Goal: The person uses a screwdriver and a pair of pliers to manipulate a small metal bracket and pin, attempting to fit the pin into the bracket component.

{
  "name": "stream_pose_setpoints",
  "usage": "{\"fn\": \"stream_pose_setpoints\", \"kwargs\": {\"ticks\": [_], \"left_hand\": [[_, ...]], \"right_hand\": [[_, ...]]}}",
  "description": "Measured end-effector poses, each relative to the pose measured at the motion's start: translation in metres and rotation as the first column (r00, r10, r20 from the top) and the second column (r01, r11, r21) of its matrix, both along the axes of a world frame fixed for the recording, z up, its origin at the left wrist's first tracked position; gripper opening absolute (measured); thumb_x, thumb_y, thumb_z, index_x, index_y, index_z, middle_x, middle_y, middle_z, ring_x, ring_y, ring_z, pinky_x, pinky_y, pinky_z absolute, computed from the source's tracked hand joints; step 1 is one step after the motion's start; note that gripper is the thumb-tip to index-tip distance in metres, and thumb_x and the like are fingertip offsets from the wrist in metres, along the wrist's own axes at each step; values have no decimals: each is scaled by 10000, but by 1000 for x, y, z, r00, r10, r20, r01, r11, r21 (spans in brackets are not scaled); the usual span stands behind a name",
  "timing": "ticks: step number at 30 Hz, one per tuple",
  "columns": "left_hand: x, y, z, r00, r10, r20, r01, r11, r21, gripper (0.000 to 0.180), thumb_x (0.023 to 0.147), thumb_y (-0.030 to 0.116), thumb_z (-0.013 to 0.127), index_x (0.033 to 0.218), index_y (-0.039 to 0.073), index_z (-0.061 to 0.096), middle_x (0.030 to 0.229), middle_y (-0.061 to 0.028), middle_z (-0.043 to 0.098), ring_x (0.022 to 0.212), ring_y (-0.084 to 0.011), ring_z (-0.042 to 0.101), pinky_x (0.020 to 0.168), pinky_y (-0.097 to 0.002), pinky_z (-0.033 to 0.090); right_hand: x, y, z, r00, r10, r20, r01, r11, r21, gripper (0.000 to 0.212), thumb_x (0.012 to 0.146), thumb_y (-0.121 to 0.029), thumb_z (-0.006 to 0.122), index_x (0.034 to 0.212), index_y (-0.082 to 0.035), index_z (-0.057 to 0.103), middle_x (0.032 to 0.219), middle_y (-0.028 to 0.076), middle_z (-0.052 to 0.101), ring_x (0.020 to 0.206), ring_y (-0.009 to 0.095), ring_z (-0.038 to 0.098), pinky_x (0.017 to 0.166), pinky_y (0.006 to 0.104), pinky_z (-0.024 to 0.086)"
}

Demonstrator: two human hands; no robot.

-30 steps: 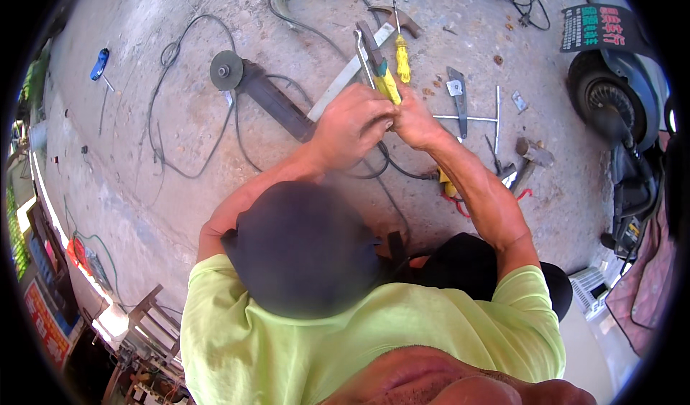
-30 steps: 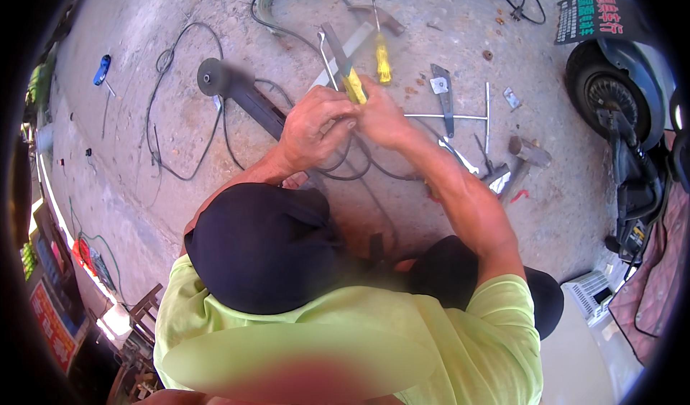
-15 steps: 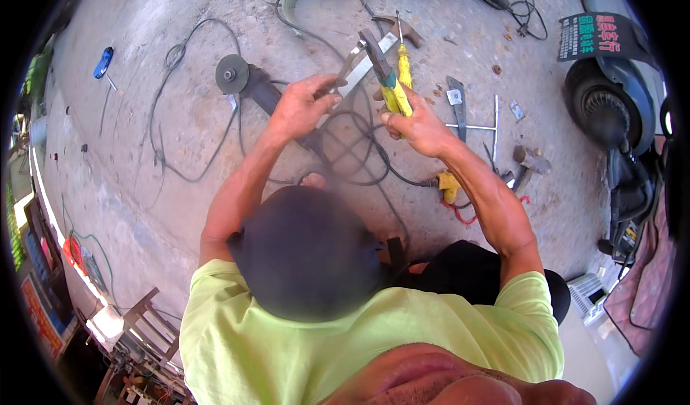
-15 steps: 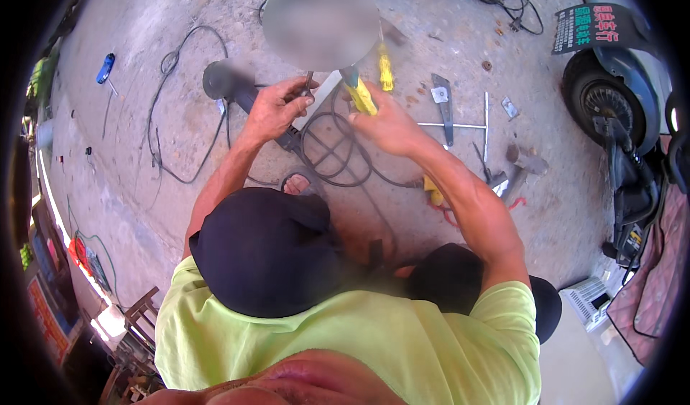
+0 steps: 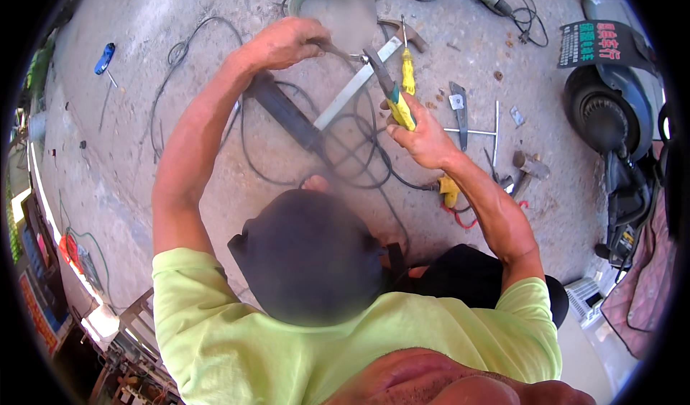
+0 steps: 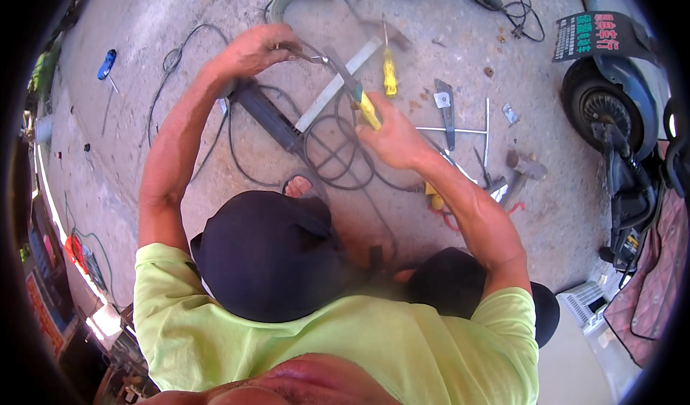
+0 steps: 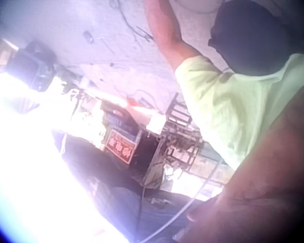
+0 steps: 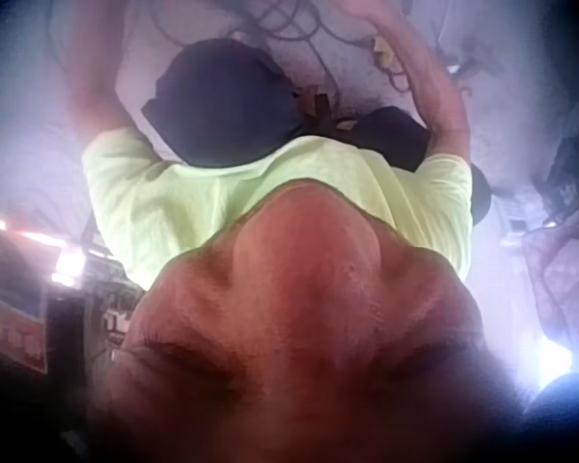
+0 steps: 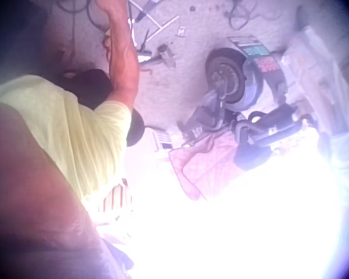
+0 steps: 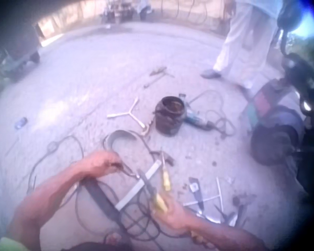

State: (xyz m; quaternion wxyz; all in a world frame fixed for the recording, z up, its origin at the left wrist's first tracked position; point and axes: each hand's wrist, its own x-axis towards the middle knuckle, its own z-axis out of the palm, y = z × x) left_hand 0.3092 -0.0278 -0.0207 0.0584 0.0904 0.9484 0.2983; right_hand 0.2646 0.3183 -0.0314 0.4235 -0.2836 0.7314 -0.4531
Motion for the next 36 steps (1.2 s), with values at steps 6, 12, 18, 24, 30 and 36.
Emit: {"fn": "stream_pose_setpoints", "kwargs": {"ticks": [6, 12, 18, 24, 30, 36], "left_hand": [[19, 10, 10, 907, 56, 417, -229, 898, 376, 322, 894, 301, 746, 1047, 19, 725, 758, -34, 615, 714, -148, 579, 670, -321, 492], [36, 22, 20, 901, 47, 431, -258, 856, 448, 387, 920, 399, 748, 968, 15, 739, 701, 9, 570, 664, -110, 535, 589, -300, 437], [37, 27, 39, 967, -43, 250, -31, 958, 284, 387, 988, 375, 679, 861, 10, 684, 631, -53, 527, 607, -162, 538, 561, -357, 406], [13, 31, 96, 927, -314, 203, 361, 894, -267, 390, 927, 380, 710, 791, 17, 660, 704, -181, 621, 679, -353, 640, 625, -465, 464], [-13, 77, 141, 886, -391, 250, 461, 681, -569, 167, 836, 208, 705, 839, 41, 722, 744, -149, 688, 717, -305, 701, 660, -417, 541], [-17, 135, 131, 982, -186, -16, 141, 794, -592, 168, 837, 202, 686, 876, 45, 729, 802, -157, 720, 798, -348, 720, 713, -444, 564]], "right_hand": [[-7, 3, 6, 991, 61, 118, -56, 998, -42, 419, 908, -116, 632, 1315, -61, 549, 970, 13, 569, 829, 94, 525, 745, 274, 452], [-9, 7, 3, 955, 154, 253, -139, 987, -78, 481, 908, -194, 664, 1353, -42, 560, 1207, 79, 624, 1138, 173, 564, 1024, 338, 444], [-5, 13, 3, 877, 161, 453, -147, 987, -67, 545, 918, -202, 670, 1419, -49, 521, 1179, 46, 596, 1062, 150, 543, 949, 327, 447], [2, 19, 6, 878, 274, 392, -294, 956, -10, 386, 929, -108, 643, 1294, -37, 538, 887, 24, 519, 721, 120, 503, 665, 295, 444], [13, 11, -11, 945, 321, -57, -306, 934, 186, 592, 917, -244, 640, 1432, 4, 489, 1310, 275, 636, 1240, 410, 608, 1025, 452, 470], [21, -23, -20, 993, -63, -102, 76, 989, 126, 551, 900, -211, 632, 1369, 46, 498, 1155, 378, 641, 1140, 505, 628, 967, 499, 488]]}}
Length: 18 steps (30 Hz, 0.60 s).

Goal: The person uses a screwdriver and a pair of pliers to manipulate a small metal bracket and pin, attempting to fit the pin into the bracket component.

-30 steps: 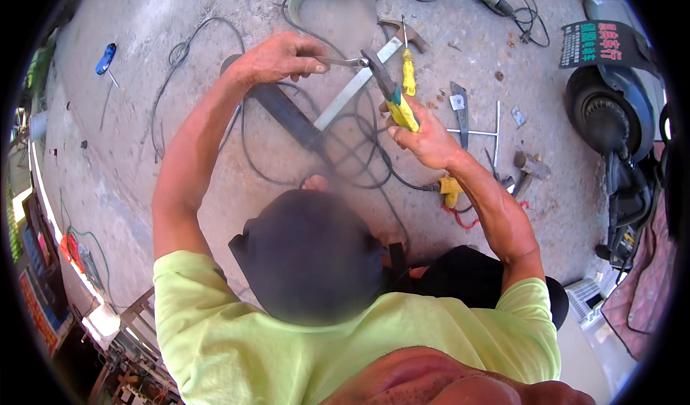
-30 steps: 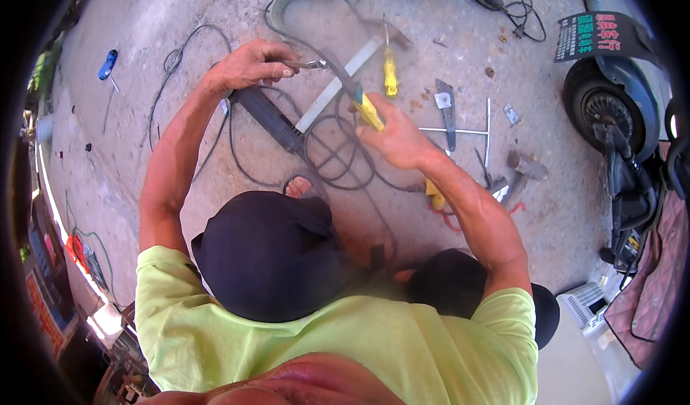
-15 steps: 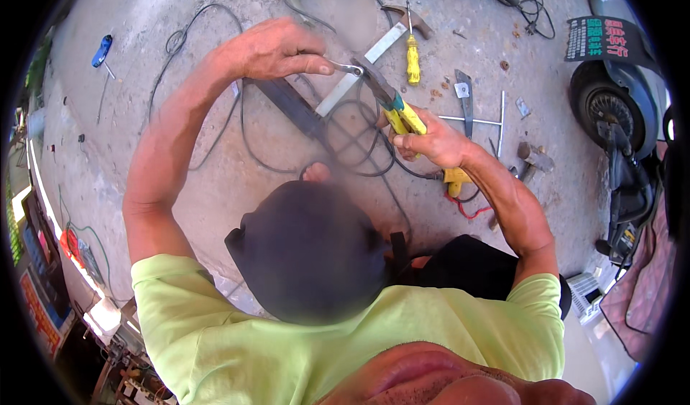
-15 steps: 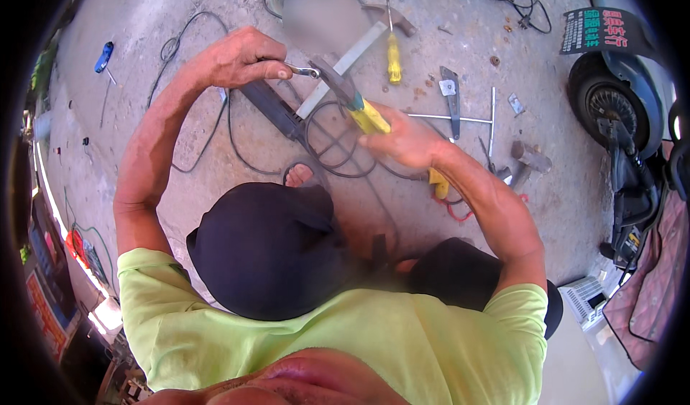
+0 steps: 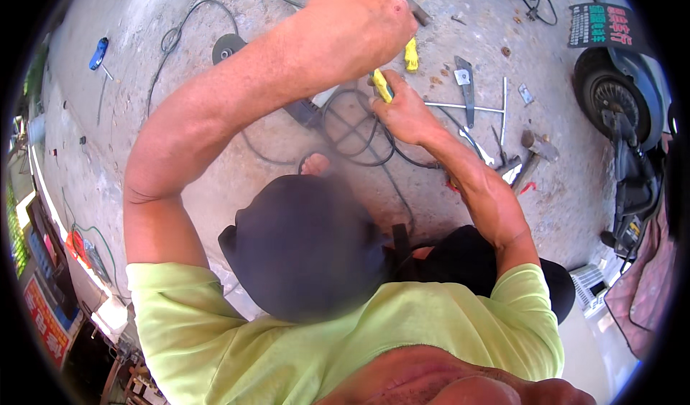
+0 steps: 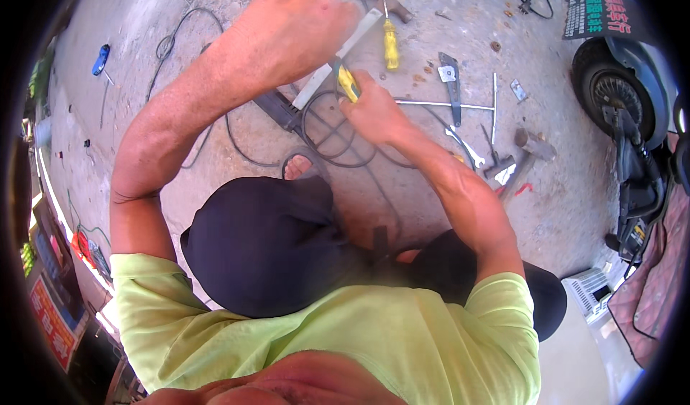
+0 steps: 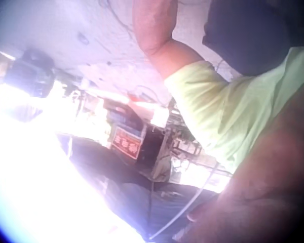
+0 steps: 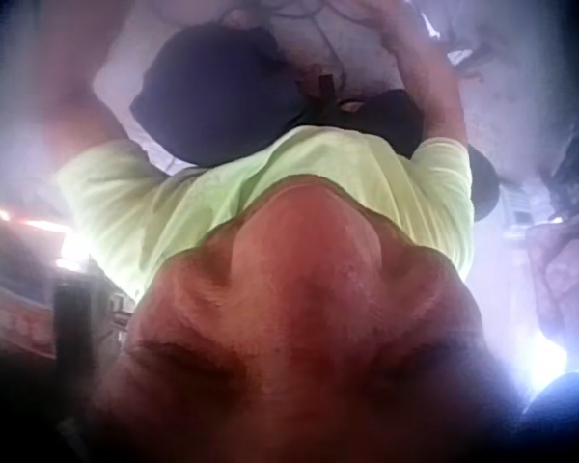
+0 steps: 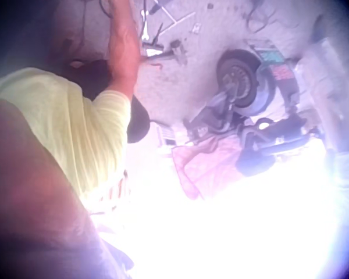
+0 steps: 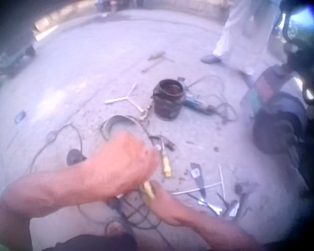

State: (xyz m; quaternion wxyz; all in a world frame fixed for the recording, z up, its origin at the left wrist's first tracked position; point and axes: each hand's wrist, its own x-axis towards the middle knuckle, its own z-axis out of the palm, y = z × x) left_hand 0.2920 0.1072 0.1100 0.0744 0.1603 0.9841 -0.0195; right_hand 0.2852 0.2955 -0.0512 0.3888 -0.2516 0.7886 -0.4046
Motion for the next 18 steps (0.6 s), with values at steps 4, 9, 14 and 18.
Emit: {"fn": "stream_pose_setpoints", "kwargs": {"ticks": [4, 9, 14, 18], "left_hand": [[0, 21, -28, 904, 198, -380, -81, 950, 302, 250, 941, 237, 677, 1019, 0, 698, 792, -151, 713, 688, -281, 694, 647, -350, 562], [16, 19, -50, 884, 420, 205, -140, -182, 973, 266, 1067, 199, 541, 1124, -8, 698, 1024, -99, 765, 806, -137, 687, 685, -304, 566], [39, 66, -113, 948, 308, -77, 8, 219, 976, 169, 958, 24, 653, 1122, 12, 689, 954, -111, 743, 857, -191, 707, 732, -304, 560], [65, 54, -127, 913, 399, -90, -17, 257, 966, 236, 880, -50, 702, 1105, 20, 686, 912, -126, 712, 852, -231, 717, 755, -307, 554]], "right_hand": [[-23, -7, -13, 977, -179, -117, 173, 983, -58, 526, 890, -189, 637, 1349, 36, 511, 1148, 370, 646, 1105, 508, 641, 925, 505, 508], [-44, -1, -1, 948, -249, -198, 229, 966, -116, 540, 880, -178, 669, 1343, 36, 494, 1130, 316, 676, 1059, 488, 667, 875, 500, 534], [-43, 12, -21, 972, -141, -186, 64, 926, -371, 600, 900, -195, 703, 1413, 8, 469, 1086, 194, 705, 991, 320, 698, 877, 405, 542], [-52, 5, -7, 983, -184, 10, 183, 967, -179, 598, 916, -274, 692, 1424, -34, 487, 1124, 174, 688, 1013, 280, 667, 913, 386, 524]]}}
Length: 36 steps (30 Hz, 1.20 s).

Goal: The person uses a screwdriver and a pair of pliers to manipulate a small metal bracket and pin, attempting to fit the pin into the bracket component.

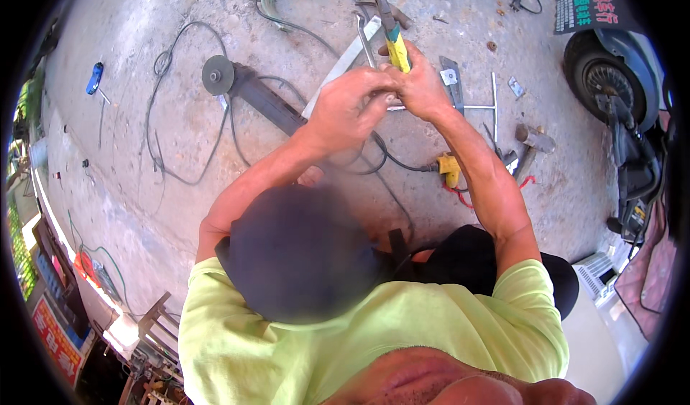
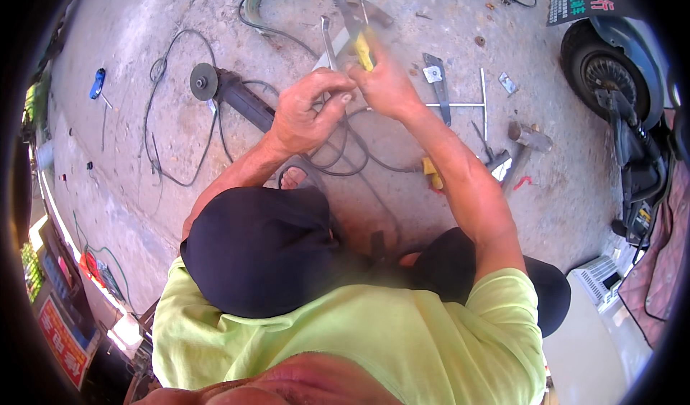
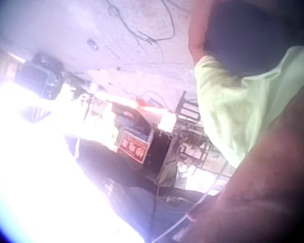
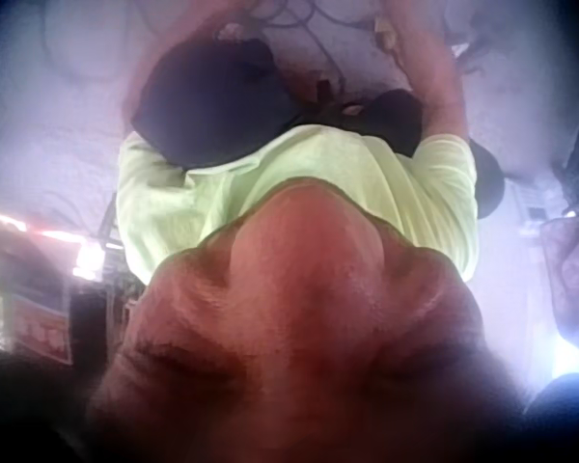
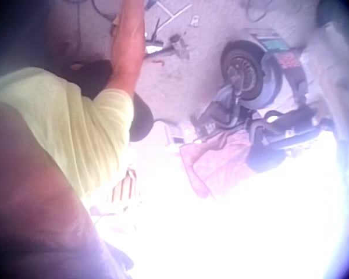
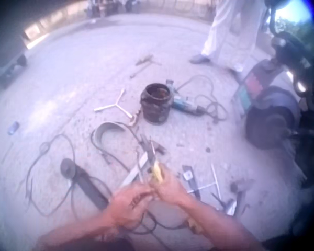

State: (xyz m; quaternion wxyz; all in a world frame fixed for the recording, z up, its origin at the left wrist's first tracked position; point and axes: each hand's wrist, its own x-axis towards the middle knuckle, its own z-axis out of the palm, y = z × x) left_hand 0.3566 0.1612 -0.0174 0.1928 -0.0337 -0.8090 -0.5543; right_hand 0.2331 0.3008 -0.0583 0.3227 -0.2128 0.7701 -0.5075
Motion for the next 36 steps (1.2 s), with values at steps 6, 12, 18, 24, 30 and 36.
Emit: {"fn": "stream_pose_setpoints", "kwargs": {"ticks": [6, 12, 18, 24, 30, 36], "left_hand": [[39, -26, -9, 981, 98, 166, -100, 995, 3, 201, 901, -42, 698, 1097, -5, 681, 942, -87, 723, 833, -155, 704, 734, -291, 554], [66, -69, -26, 851, -15, 525, -302, 804, 512, 153, 990, 120, 655, 1073, -5, 688, 759, -88, 678, 618, -111, 613, 536, -238, 467], [52, -73, -41, 582, -103, 807, -216, 937, 275, 178, 970, 183, 691, 1057, 32, 725, 799, -62, 661, 616, -106, 606, 518, -262, 456], [19, -102, -53, 769, 399, 500, -22, 798, -602, 238, 883, 252, 730, 1061, 100, 765, 1101, -130, 690, 991, -348, 687, 855, -446, 547], [-79, -152, -65, 815, 434, 384, 23, 638, -770, 218, 912, 196, 611, 1030, 113, 774, 1097, -166, 708, 1060, -371, 682, 876, -487, 553], [-130, -173, -103, 744, 450, 494, 284, 457, -843, 203, 898, 168, 587, 1001, 109, 752, 1127, -157, 703, 1059, -375, 685, 865, -475, 552]], "right_hand": [[-21, 11, -4, 921, -50, 386, 115, 982, -148, 433, 946, -183, 680, 1318, -9, 544, 931, 74, 631, 698, 143, 585, 642, 320, 499], [-37, 26, -14, 874, -174, 454, 239, 967, -89, 385, 966, -129, 652, 1293, 3, 497, 810, 0, 491, 627, 91, 469, 572, 280, 422], [-32, 28, -25, 842, -201, 501, 242, 970, -18, 386, 967, -138, 642, 1299, -5, 496, 828, 9, 504, 628, 97, 483, 574, 285, 438], [-26, 28, -33, 828, -203, 523, 251, 968, -21, 282, 934, -143, 690, 1150, -14, 563, 759, 12, 560, 599, 101, 514, 538, 298, 445], [-18, 29, -44, 845, -194, 499, 219, 976, 8, 283, 915, -168, 709, 1122, -17, 588, 758, 6, 570, 618, 93, 529, 544, 293, 444], [-6, 31, -39, 884, -153, 441, 164, 986, 12, 402, 905, -198, 710, 1212, 29, 585, 742, 11, 572, 630, 105, 548, 555, 296, 447]]}}
